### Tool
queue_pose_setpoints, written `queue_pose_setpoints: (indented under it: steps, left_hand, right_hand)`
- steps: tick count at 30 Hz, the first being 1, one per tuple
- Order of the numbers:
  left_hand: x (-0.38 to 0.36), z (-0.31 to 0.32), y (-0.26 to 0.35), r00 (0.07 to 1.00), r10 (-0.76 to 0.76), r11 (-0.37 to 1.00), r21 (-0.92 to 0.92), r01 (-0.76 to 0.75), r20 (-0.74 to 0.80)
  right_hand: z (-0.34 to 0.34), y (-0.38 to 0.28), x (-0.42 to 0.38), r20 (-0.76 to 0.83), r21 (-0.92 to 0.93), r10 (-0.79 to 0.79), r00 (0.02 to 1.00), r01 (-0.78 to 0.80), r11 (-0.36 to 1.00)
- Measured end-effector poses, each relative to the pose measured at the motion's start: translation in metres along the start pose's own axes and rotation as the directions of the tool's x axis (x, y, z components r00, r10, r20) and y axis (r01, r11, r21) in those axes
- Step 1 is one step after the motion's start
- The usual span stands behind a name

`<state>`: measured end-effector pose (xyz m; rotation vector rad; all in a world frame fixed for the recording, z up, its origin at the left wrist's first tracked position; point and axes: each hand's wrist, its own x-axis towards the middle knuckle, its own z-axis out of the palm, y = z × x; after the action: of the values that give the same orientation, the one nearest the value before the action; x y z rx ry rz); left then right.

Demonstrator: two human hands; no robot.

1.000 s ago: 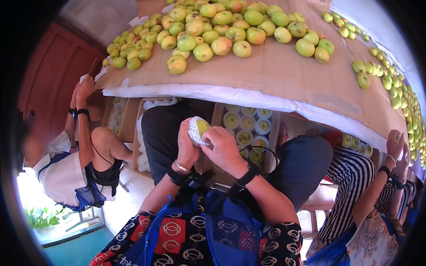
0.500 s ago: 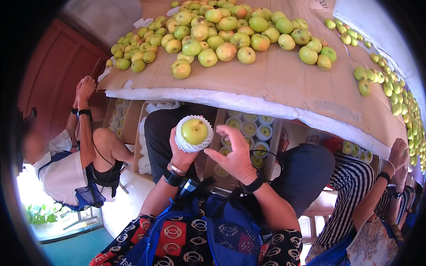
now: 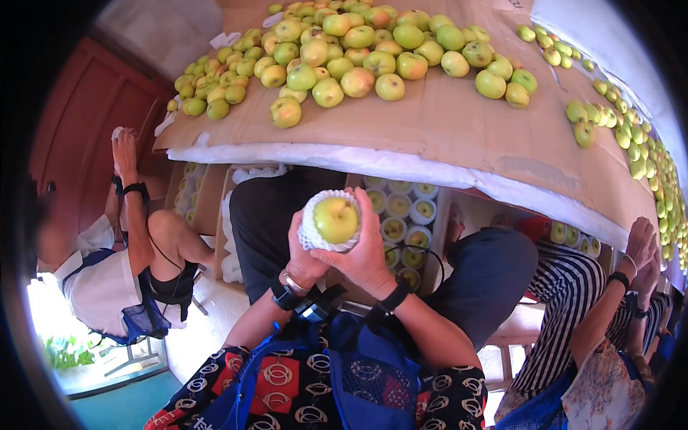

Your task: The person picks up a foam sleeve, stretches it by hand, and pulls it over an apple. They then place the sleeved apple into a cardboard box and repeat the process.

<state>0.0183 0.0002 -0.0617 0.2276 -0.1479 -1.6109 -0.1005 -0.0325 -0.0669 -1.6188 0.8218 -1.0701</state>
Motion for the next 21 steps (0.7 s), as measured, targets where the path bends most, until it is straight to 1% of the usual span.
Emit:
queue_pose_setpoints:
  steps: [1, 2, 3, 4, 5, 6, 7, 8, 9, 10, 11, 12, 14, 15, 17, 18, 20, 21]
  left_hand:
    - [0.002, 0.004, -0.003, 0.992, 0.046, 0.994, 0.108, -0.034, -0.119]
    - [0.005, 0.007, -0.005, 0.969, 0.102, 0.975, 0.215, -0.052, -0.227]
    - [0.005, 0.007, -0.005, 0.965, 0.224, 0.750, 0.657, -0.079, -0.140]
    - [0.004, 0.009, -0.002, 0.965, 0.223, 0.756, 0.650, -0.082, -0.138]
    - [0.001, 0.012, 0.003, 0.979, 0.060, 0.864, 0.502, 0.047, -0.195]
    - [0.001, 0.021, 0.009, 0.969, -0.112, 0.923, 0.339, 0.184, -0.221]
    - [0.003, 0.021, 0.013, 0.962, -0.142, 0.934, 0.291, 0.209, -0.234]
    - [0.004, 0.024, 0.016, 0.962, -0.140, 0.933, 0.294, 0.207, -0.235]
    - [0.003, 0.028, 0.018, 0.946, -0.178, 0.956, 0.180, 0.231, -0.271]
    - [0.002, 0.032, 0.019, 0.927, -0.218, 0.967, 0.061, 0.248, -0.304]
    - [0.002, 0.034, 0.014, 0.937, -0.165, 0.978, 0.070, 0.195, -0.308]
    - [0.002, 0.033, 0.011, 0.936, -0.165, 0.978, 0.070, 0.196, -0.310]
    - [0.000, 0.031, 0.006, 0.936, -0.092, 0.983, 0.119, 0.140, -0.340]
    - [-0.001, 0.030, 0.005, 0.937, -0.091, 0.983, 0.119, 0.138, -0.338]
    - [-0.004, 0.028, 0.002, 0.935, -0.009, 0.982, 0.173, 0.075, -0.355]
    - [-0.004, 0.032, 0.001, 0.933, -0.009, 0.982, 0.172, 0.075, -0.359]
    - [-0.001, 0.042, 0.001, 0.942, 0.057, 0.950, 0.308, 0.050, -0.330]
    - [0.000, 0.040, 0.000, 0.943, 0.057, 0.949, 0.310, 0.051, -0.329]
  right_hand:
    - [0.000, -0.001, 0.001, -0.002, 0.003, -0.001, 1.000, 0.001, 1.000]
    - [-0.002, -0.003, 0.001, -0.008, 0.009, 0.039, 0.999, -0.039, 0.999]
    - [-0.007, -0.005, 0.002, -0.013, 0.010, 0.079, 0.997, -0.079, 0.997]
    - [-0.012, -0.005, 0.005, -0.011, 0.000, 0.079, 0.997, -0.079, 0.997]
    - [-0.017, -0.006, 0.010, -0.006, 0.049, 0.099, 0.995, -0.099, 0.994]
    - [-0.021, -0.005, 0.013, -0.003, 0.104, 0.118, 0.993, -0.117, 0.988]
    - [-0.026, -0.005, 0.013, 0.010, -0.084, 0.028, 1.000, -0.027, 0.996]
    - [-0.027, -0.007, 0.014, 0.011, -0.082, 0.027, 1.000, -0.026, 0.996]
    - [-0.027, -0.011, 0.016, 0.064, -0.226, -0.110, 0.992, 0.122, 0.966]
    - [-0.027, -0.013, 0.016, 0.138, -0.355, -0.234, 0.963, 0.268, 0.895]
    - [-0.023, -0.009, 0.013, 0.124, -0.304, -0.197, 0.972, 0.227, 0.925]
    - [-0.020, -0.008, 0.012, 0.124, -0.303, -0.196, 0.973, 0.225, 0.926]
    - [-0.015, -0.006, 0.010, 0.098, -0.286, -0.167, 0.981, 0.189, 0.940]
    - [-0.015, -0.008, 0.010, 0.100, -0.286, -0.169, 0.981, 0.191, 0.939]
    - [-0.016, -0.011, 0.011, 0.136, -0.266, -0.191, 0.972, 0.222, 0.938]
    - [-0.016, -0.011, 0.011, 0.137, -0.265, -0.188, 0.972, 0.219, 0.939]
    - [-0.015, -0.011, 0.011, 0.086, -0.282, -0.232, 0.969, 0.247, 0.927]
    - [-0.014, -0.010, 0.011, 0.084, -0.281, -0.233, 0.969, 0.247, 0.927]
